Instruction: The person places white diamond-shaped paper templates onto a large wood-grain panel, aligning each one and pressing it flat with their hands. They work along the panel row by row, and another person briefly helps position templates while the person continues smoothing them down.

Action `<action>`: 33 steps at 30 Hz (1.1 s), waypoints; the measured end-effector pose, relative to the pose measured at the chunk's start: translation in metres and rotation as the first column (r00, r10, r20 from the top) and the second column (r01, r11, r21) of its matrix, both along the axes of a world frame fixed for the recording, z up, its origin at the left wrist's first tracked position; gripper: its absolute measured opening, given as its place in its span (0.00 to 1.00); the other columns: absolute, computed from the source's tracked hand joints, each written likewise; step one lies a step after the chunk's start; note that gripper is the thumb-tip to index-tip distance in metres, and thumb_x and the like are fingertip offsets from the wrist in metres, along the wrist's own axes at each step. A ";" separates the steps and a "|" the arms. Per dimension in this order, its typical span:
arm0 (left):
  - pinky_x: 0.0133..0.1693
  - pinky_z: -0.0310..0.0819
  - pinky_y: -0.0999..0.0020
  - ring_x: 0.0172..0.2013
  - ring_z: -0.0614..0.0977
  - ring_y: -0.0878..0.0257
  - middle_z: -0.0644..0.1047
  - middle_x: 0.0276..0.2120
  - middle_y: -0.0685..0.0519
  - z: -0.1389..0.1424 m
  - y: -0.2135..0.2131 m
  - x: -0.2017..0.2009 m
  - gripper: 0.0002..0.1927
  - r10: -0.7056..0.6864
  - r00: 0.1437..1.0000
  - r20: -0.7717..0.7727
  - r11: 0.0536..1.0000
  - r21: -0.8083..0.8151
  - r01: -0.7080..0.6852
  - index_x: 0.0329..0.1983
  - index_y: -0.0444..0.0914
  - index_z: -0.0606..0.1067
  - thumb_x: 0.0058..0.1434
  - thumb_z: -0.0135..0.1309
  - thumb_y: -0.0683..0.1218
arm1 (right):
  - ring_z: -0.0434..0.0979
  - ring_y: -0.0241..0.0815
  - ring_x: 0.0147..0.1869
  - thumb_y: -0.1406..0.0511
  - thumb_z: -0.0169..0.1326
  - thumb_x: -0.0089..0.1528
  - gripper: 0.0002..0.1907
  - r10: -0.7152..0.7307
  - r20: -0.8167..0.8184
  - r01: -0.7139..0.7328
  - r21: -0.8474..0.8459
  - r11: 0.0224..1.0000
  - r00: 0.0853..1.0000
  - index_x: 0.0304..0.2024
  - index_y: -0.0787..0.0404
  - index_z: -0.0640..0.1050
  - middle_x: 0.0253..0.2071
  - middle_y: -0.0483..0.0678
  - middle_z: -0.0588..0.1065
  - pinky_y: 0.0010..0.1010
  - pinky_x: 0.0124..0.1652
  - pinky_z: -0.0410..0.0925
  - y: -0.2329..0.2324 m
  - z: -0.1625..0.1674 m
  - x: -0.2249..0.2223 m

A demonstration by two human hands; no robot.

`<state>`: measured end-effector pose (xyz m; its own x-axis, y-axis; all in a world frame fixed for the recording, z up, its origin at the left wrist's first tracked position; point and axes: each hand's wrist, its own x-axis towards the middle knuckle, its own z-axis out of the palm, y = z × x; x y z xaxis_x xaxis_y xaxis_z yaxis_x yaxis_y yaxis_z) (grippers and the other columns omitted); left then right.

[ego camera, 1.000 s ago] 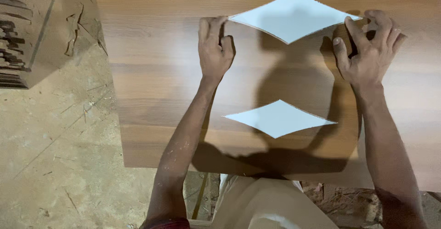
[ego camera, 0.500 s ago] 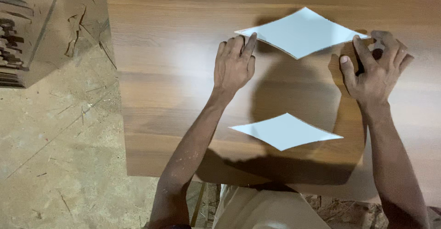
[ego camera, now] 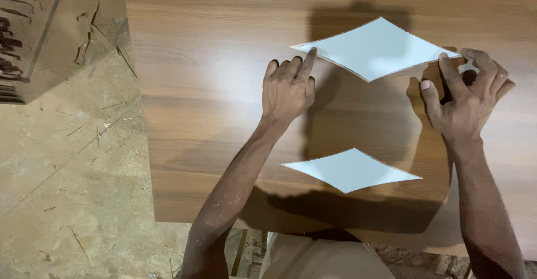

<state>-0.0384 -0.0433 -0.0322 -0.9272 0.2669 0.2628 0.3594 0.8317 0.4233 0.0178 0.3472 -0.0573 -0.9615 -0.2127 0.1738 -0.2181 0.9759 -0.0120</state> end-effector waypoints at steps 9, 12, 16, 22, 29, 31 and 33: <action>0.41 0.63 0.59 0.28 0.73 0.59 0.73 0.31 0.52 0.008 -0.001 0.010 0.26 -0.008 0.998 -0.064 1.000 0.008 0.008 0.63 0.37 0.74 0.59 0.54 0.42 | 0.58 0.48 0.73 0.47 0.53 0.74 0.24 0.020 -0.029 -0.021 -0.050 0.999 0.999 0.60 0.56 0.81 0.68 0.50 0.66 0.45 0.68 0.52 -0.012 0.020 0.004; 0.39 0.63 0.59 0.26 0.72 0.59 0.73 0.29 0.52 0.009 0.005 0.014 0.26 -0.020 0.998 -0.065 1.000 -0.007 0.020 0.62 0.36 0.74 0.58 0.53 0.41 | 0.59 0.50 0.72 0.49 0.54 0.74 0.23 -0.010 -0.014 0.007 -0.166 0.986 1.000 0.61 0.56 0.81 0.68 0.50 0.66 0.47 0.67 0.53 -0.010 0.024 0.010; 0.37 0.62 0.59 0.24 0.70 0.59 0.73 0.27 0.52 0.015 0.012 0.019 0.26 -0.027 0.999 -0.047 0.999 -0.035 0.026 0.61 0.34 0.76 0.58 0.51 0.40 | 0.60 0.51 0.71 0.50 0.56 0.73 0.21 0.004 -0.074 -0.013 -0.135 0.991 0.997 0.60 0.54 0.81 0.67 0.49 0.66 0.49 0.67 0.54 -0.006 0.027 0.013; 0.36 0.61 0.59 0.24 0.70 0.55 0.74 0.28 0.51 0.028 0.020 0.027 0.24 -0.020 0.995 -0.094 0.999 -0.039 0.016 0.59 0.35 0.77 0.58 0.50 0.41 | 0.62 0.52 0.70 0.54 0.60 0.72 0.18 -0.015 -0.096 -0.003 -0.184 0.983 0.995 0.60 0.54 0.83 0.67 0.47 0.67 0.49 0.65 0.54 -0.004 0.036 0.019; 0.36 0.63 0.59 0.23 0.71 0.56 0.75 0.27 0.49 0.035 0.026 0.033 0.24 -0.038 0.997 -0.065 0.998 -0.062 0.034 0.58 0.34 0.78 0.57 0.49 0.41 | 0.64 0.51 0.66 0.50 0.55 0.69 0.26 -0.111 -0.193 0.100 -0.068 0.993 0.975 0.62 0.58 0.82 0.61 0.52 0.67 0.54 0.63 0.58 0.005 0.035 0.026; 0.37 0.64 0.58 0.24 0.72 0.55 0.75 0.28 0.48 0.037 0.029 0.036 0.24 -0.033 0.995 -0.097 0.998 -0.065 0.027 0.58 0.35 0.78 0.57 0.49 0.42 | 0.65 0.51 0.66 0.52 0.54 0.69 0.25 -0.133 -0.162 0.108 -0.152 0.982 0.978 0.62 0.58 0.81 0.61 0.52 0.68 0.54 0.63 0.59 0.008 0.036 0.028; 0.38 0.64 0.58 0.26 0.74 0.54 0.76 0.29 0.48 0.038 0.032 0.039 0.24 -0.027 0.993 -0.111 0.997 -0.070 0.019 0.58 0.36 0.78 0.57 0.49 0.42 | 0.65 0.52 0.66 0.52 0.55 0.69 0.24 -0.104 -0.158 0.073 -0.195 0.978 0.982 0.63 0.56 0.82 0.60 0.53 0.68 0.53 0.62 0.60 0.009 0.037 0.029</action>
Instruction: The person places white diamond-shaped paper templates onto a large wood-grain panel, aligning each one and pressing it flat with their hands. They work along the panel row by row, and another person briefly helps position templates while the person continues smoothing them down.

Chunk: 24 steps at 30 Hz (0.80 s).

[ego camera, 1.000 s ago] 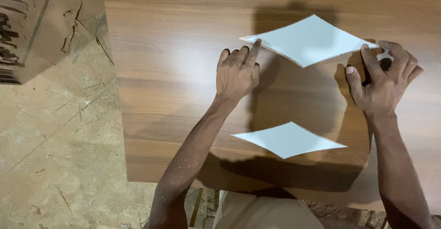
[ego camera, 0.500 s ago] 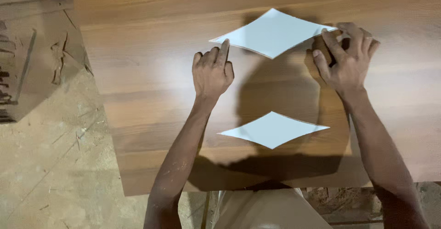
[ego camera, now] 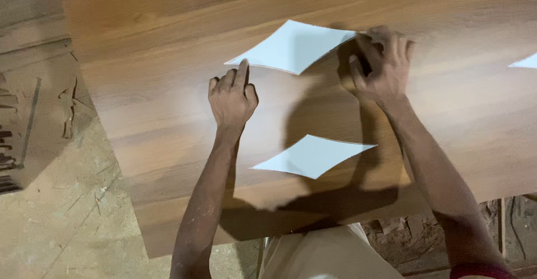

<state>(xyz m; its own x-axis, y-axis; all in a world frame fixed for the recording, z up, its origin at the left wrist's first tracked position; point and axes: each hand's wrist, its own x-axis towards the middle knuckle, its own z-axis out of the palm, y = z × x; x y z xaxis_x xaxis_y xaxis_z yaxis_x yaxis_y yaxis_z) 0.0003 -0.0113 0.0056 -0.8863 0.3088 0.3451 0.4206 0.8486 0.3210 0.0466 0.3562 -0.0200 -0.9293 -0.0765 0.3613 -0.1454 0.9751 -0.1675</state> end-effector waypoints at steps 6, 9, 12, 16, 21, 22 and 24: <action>0.38 0.64 0.58 0.25 0.74 0.55 0.76 0.29 0.48 0.003 0.006 0.005 0.25 0.008 1.000 0.024 1.000 0.005 -0.008 0.58 0.35 0.78 0.57 0.48 0.41 | 0.64 0.52 0.66 0.51 0.56 0.70 0.24 0.077 -0.005 -0.077 -0.013 0.997 0.997 0.62 0.55 0.82 0.60 0.51 0.68 0.51 0.63 0.60 0.002 0.010 0.002; 0.38 0.65 0.59 0.23 0.73 0.55 0.76 0.28 0.48 0.003 0.006 0.005 0.25 0.019 0.999 0.036 1.000 0.008 -0.019 0.58 0.35 0.78 0.56 0.48 0.41 | 0.64 0.51 0.65 0.50 0.57 0.69 0.24 0.054 0.001 -0.054 0.010 0.998 0.999 0.60 0.56 0.82 0.59 0.51 0.67 0.50 0.63 0.59 0.002 0.010 0.003; 0.38 0.64 0.59 0.25 0.72 0.53 0.76 0.29 0.48 0.005 0.004 0.006 0.25 0.015 1.000 -0.002 1.000 0.020 -0.015 0.57 0.36 0.78 0.56 0.49 0.41 | 0.65 0.49 0.65 0.54 0.58 0.68 0.22 0.036 -0.022 -0.037 -0.005 0.999 0.999 0.60 0.58 0.82 0.59 0.50 0.68 0.49 0.63 0.60 0.002 0.007 0.005; 0.37 0.64 0.59 0.24 0.71 0.53 0.75 0.28 0.47 0.010 0.001 0.009 0.25 -0.003 1.000 0.018 1.000 0.027 0.003 0.57 0.35 0.79 0.56 0.49 0.41 | 0.66 0.50 0.62 0.62 0.61 0.67 0.19 0.065 -0.017 -0.067 -0.175 0.982 0.998 0.59 0.62 0.81 0.58 0.52 0.70 0.48 0.61 0.61 0.008 0.006 0.005; 0.37 0.64 0.58 0.24 0.72 0.53 0.76 0.30 0.47 0.018 -0.001 0.014 0.24 0.000 1.000 0.030 0.998 0.057 -0.002 0.56 0.33 0.79 0.56 0.48 0.41 | 0.75 0.49 0.55 0.66 0.60 0.70 0.12 0.061 0.094 -0.030 -0.302 0.953 0.994 0.56 0.61 0.83 0.52 0.54 0.77 0.40 0.55 0.69 0.028 0.022 0.000; 0.37 0.64 0.58 0.25 0.72 0.53 0.76 0.30 0.47 0.019 -0.001 0.015 0.24 -0.002 1.000 0.020 0.998 0.065 0.000 0.56 0.33 0.79 0.56 0.48 0.41 | 0.77 0.48 0.54 0.66 0.59 0.70 0.12 0.082 0.136 -0.024 -0.383 0.923 0.987 0.56 0.62 0.82 0.52 0.55 0.78 0.37 0.54 0.71 0.033 0.028 -0.001; 0.38 0.64 0.58 0.25 0.73 0.53 0.77 0.31 0.47 0.022 -0.002 0.018 0.24 -0.003 1.000 0.013 0.997 0.071 0.002 0.56 0.33 0.79 0.56 0.48 0.41 | 0.80 0.47 0.51 0.66 0.59 0.69 0.11 0.127 0.171 -0.043 -0.426 0.903 0.977 0.53 0.62 0.83 0.52 0.55 0.80 0.35 0.51 0.73 0.037 0.038 -0.005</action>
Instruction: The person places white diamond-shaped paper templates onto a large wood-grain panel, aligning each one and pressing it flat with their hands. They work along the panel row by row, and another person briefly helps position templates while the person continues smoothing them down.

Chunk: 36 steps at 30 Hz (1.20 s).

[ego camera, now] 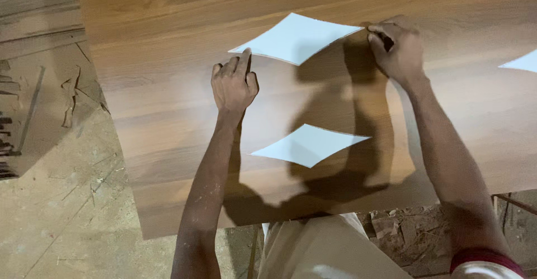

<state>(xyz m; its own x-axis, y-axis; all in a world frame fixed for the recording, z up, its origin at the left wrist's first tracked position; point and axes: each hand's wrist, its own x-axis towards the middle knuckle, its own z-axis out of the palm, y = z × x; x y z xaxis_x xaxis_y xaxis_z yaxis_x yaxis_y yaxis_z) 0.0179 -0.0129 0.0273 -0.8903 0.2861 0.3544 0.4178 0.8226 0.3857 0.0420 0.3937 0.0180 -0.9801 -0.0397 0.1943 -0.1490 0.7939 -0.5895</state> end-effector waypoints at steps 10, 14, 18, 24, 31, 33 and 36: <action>0.37 0.65 0.58 0.26 0.74 0.53 0.79 0.34 0.46 0.006 0.000 0.005 0.24 -0.022 0.998 -0.055 1.000 0.009 0.022 0.56 0.33 0.79 0.56 0.49 0.41 | 0.81 0.41 0.45 0.57 0.61 0.71 0.10 0.176 0.069 -0.189 0.370 0.910 0.982 0.39 0.53 0.85 0.46 0.42 0.82 0.34 0.44 0.73 -0.004 0.035 -0.032; 0.35 0.64 0.60 0.25 0.73 0.55 0.78 0.31 0.47 0.002 -0.001 0.003 0.24 -0.013 1.000 -0.022 1.000 -0.015 0.013 0.56 0.32 0.79 0.57 0.48 0.41 | 0.81 0.43 0.43 0.56 0.61 0.70 0.10 0.245 0.179 -0.303 0.527 0.794 0.953 0.39 0.52 0.84 0.44 0.42 0.82 0.37 0.44 0.73 -0.005 0.045 -0.049; 0.35 0.64 0.60 0.23 0.71 0.54 0.76 0.28 0.48 0.001 -0.001 0.001 0.25 0.002 1.000 0.001 1.000 -0.026 -0.002 0.56 0.33 0.79 0.55 0.49 0.41 | 0.81 0.47 0.42 0.58 0.63 0.61 0.08 0.174 0.367 -0.349 0.489 0.800 0.914 0.38 0.53 0.84 0.41 0.45 0.81 0.41 0.43 0.73 -0.006 0.047 -0.065; 0.37 0.65 0.59 0.25 0.73 0.53 0.76 0.29 0.48 0.002 -0.004 -0.004 0.24 0.002 1.000 -0.019 1.000 -0.008 -0.002 0.56 0.35 0.79 0.55 0.49 0.42 | 0.80 0.49 0.43 0.58 0.64 0.57 0.11 0.237 0.427 -0.403 0.355 0.844 0.872 0.39 0.55 0.83 0.40 0.46 0.80 0.43 0.44 0.72 -0.001 0.043 -0.087; 0.38 0.65 0.58 0.27 0.76 0.56 0.76 0.30 0.49 -0.002 -0.012 -0.007 0.25 0.022 0.999 0.036 1.000 -0.020 -0.021 0.57 0.35 0.79 0.55 0.50 0.42 | 0.81 0.47 0.41 0.58 0.64 0.58 0.10 0.179 0.548 -0.426 0.363 0.829 0.817 0.39 0.54 0.85 0.39 0.49 0.82 0.43 0.44 0.74 -0.004 0.030 -0.106; 0.38 0.65 0.59 0.27 0.76 0.56 0.76 0.29 0.49 -0.003 -0.013 -0.008 0.25 0.020 0.999 0.036 1.000 -0.016 -0.020 0.57 0.36 0.79 0.55 0.50 0.42 | 0.81 0.48 0.41 0.58 0.65 0.57 0.12 0.181 0.541 -0.429 0.377 0.821 0.821 0.41 0.55 0.85 0.39 0.50 0.82 0.43 0.45 0.73 -0.004 0.029 -0.106; 0.38 0.65 0.59 0.28 0.76 0.56 0.75 0.29 0.50 -0.003 -0.015 -0.007 0.25 0.008 1.000 0.010 1.000 -0.012 -0.008 0.57 0.36 0.79 0.54 0.51 0.42 | 0.81 0.49 0.41 0.59 0.64 0.56 0.14 0.203 0.539 -0.452 0.381 0.806 0.817 0.43 0.56 0.83 0.39 0.51 0.82 0.43 0.44 0.74 -0.005 0.029 -0.107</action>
<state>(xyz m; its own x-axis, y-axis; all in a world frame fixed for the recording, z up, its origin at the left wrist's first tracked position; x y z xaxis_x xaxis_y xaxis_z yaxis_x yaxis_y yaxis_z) 0.0105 -0.0280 0.0240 -0.8962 0.2829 0.3416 0.4071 0.8305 0.3802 -0.0651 0.3890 0.0471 -0.8525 -0.3390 -0.3979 -0.2698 0.9373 -0.2204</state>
